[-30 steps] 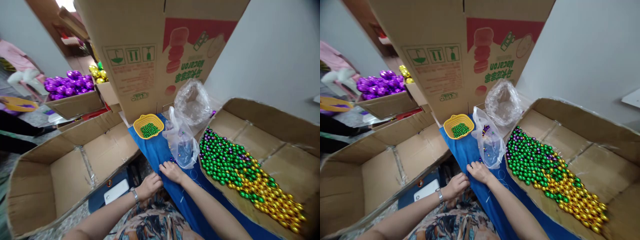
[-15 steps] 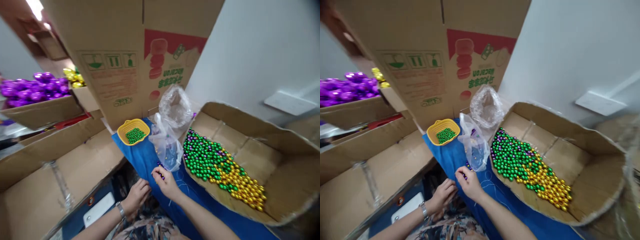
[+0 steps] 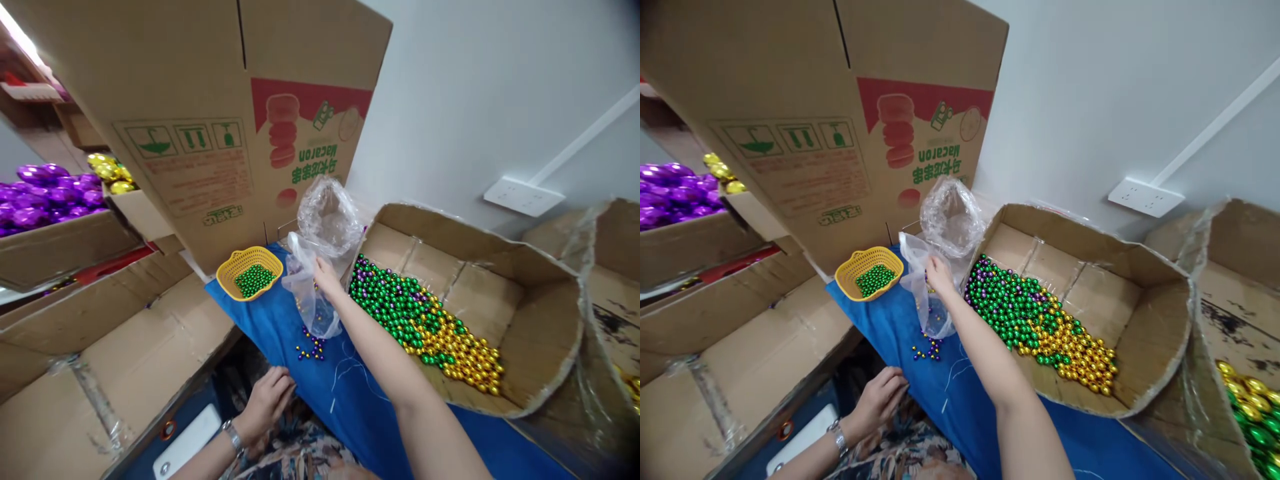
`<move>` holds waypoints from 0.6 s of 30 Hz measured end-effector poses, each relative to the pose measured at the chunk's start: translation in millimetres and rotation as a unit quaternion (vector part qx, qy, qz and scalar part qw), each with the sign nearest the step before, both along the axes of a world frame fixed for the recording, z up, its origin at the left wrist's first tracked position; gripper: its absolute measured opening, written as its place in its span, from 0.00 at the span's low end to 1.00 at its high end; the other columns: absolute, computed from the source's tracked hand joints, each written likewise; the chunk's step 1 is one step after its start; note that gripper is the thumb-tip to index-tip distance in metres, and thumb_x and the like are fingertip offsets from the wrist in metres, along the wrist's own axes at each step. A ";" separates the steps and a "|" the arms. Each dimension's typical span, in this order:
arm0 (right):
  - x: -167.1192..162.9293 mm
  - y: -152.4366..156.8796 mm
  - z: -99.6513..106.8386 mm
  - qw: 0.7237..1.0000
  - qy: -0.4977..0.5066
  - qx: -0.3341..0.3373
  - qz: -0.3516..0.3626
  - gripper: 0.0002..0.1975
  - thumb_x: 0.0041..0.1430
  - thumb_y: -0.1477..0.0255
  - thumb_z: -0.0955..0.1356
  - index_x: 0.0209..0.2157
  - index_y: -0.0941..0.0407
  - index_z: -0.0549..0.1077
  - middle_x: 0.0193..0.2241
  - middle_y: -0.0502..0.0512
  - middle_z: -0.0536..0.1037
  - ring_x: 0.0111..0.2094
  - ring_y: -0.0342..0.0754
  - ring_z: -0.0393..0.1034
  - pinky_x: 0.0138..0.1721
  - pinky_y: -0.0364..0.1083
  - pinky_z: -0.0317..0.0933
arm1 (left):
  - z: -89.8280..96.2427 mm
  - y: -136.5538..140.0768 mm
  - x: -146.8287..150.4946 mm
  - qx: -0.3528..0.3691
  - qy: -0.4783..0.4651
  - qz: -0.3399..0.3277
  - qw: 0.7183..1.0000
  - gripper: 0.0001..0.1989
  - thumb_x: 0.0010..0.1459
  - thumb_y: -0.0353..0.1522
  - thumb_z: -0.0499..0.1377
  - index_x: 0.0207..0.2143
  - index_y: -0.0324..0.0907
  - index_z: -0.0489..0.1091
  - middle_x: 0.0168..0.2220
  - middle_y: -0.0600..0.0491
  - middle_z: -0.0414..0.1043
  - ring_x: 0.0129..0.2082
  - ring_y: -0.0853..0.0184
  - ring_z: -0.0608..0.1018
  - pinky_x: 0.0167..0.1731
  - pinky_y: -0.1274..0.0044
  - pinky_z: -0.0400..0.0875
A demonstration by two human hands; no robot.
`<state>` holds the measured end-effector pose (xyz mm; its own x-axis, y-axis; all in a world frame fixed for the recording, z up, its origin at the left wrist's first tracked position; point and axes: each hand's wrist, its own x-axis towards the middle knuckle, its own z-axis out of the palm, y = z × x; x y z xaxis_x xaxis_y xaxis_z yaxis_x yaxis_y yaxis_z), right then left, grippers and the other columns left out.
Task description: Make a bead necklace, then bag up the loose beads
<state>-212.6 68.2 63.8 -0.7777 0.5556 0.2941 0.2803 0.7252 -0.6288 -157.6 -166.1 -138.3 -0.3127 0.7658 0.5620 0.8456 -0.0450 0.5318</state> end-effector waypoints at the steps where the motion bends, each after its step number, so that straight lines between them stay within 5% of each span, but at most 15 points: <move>1: -0.8 0.9 0.7 0.998 -0.036 0.056 -0.005 0.16 0.66 0.67 0.58 0.42 0.57 0.75 0.42 0.59 0.77 0.43 0.48 0.70 0.42 0.43 0.60 | 2.1 -0.3 0.7 0.006 -0.006 0.001 1.000 0.05 0.64 0.27 0.52 0.40 0.44 0.66 0.38 0.50 0.70 0.35 0.67 0.73 0.35 0.76 0.70; 4: 0.0 -0.3 4.3 0.984 -0.086 0.147 -0.043 0.15 0.66 0.68 0.59 0.43 0.55 0.75 0.42 0.58 0.78 0.43 0.50 0.71 0.42 0.44 0.58 | 15.4 5.8 3.2 0.034 -0.062 0.000 0.998 0.06 0.65 0.28 0.51 0.41 0.45 0.67 0.37 0.51 0.71 0.37 0.67 0.74 0.38 0.75 0.71; 7: -4.2 -2.9 8.0 0.983 -0.112 0.140 -0.031 0.14 0.65 0.67 0.60 0.42 0.55 0.76 0.36 0.57 0.79 0.39 0.50 0.71 0.39 0.43 0.58 | 40.6 28.4 3.5 0.055 -0.207 0.058 0.975 0.10 0.63 0.34 0.54 0.47 0.44 0.65 0.40 0.50 0.71 0.37 0.66 0.75 0.38 0.73 0.72; 9: -7.6 -4.7 12.1 0.984 -0.118 0.131 0.013 0.13 0.64 0.70 0.61 0.38 0.57 0.76 0.36 0.57 0.79 0.38 0.48 0.71 0.39 0.42 0.58 | 61.4 51.4 0.7 0.068 -0.337 0.128 0.930 0.28 0.58 0.41 0.60 0.56 0.42 0.57 0.45 0.46 0.69 0.32 0.67 0.75 0.32 0.73 0.73; 12: 1.8 -10.5 22.5 0.985 -0.095 0.127 0.060 0.12 0.63 0.72 0.61 0.36 0.58 0.76 0.34 0.54 0.78 0.37 0.45 0.70 0.40 0.41 0.59 | 91.9 89.1 -9.6 0.097 -0.505 0.139 0.846 0.45 0.45 0.41 0.69 0.61 0.40 0.50 0.45 0.45 0.70 0.26 0.69 0.75 0.24 0.76 0.71; 15: 41.9 -25.6 31.0 0.989 0.074 0.094 0.089 0.13 0.64 0.70 0.60 0.42 0.57 0.74 0.38 0.54 0.77 0.38 0.45 0.70 0.43 0.43 0.61 | 119.2 120.3 -29.2 0.135 -0.631 0.073 0.761 0.30 0.42 0.36 0.69 0.47 0.36 0.65 0.26 0.54 0.71 0.19 0.71 0.71 0.17 0.80 0.65; 18: 100.7 -48.5 18.6 0.966 0.217 0.089 0.112 0.13 0.65 0.69 0.60 0.42 0.56 0.73 0.37 0.54 0.77 0.37 0.45 0.70 0.43 0.45 0.63 | 147.0 137.9 -59.2 0.174 -0.666 0.031 0.724 0.14 0.45 0.33 0.66 0.33 0.37 0.66 0.19 0.58 0.67 0.17 0.72 0.71 0.18 0.81 0.66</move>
<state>-111.9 19.6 82.4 -0.6538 0.2985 0.6953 -0.1578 0.8449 -0.5111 -216.8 -28.2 8.7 -0.7827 0.6116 -0.1153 -0.4025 -0.3562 0.8433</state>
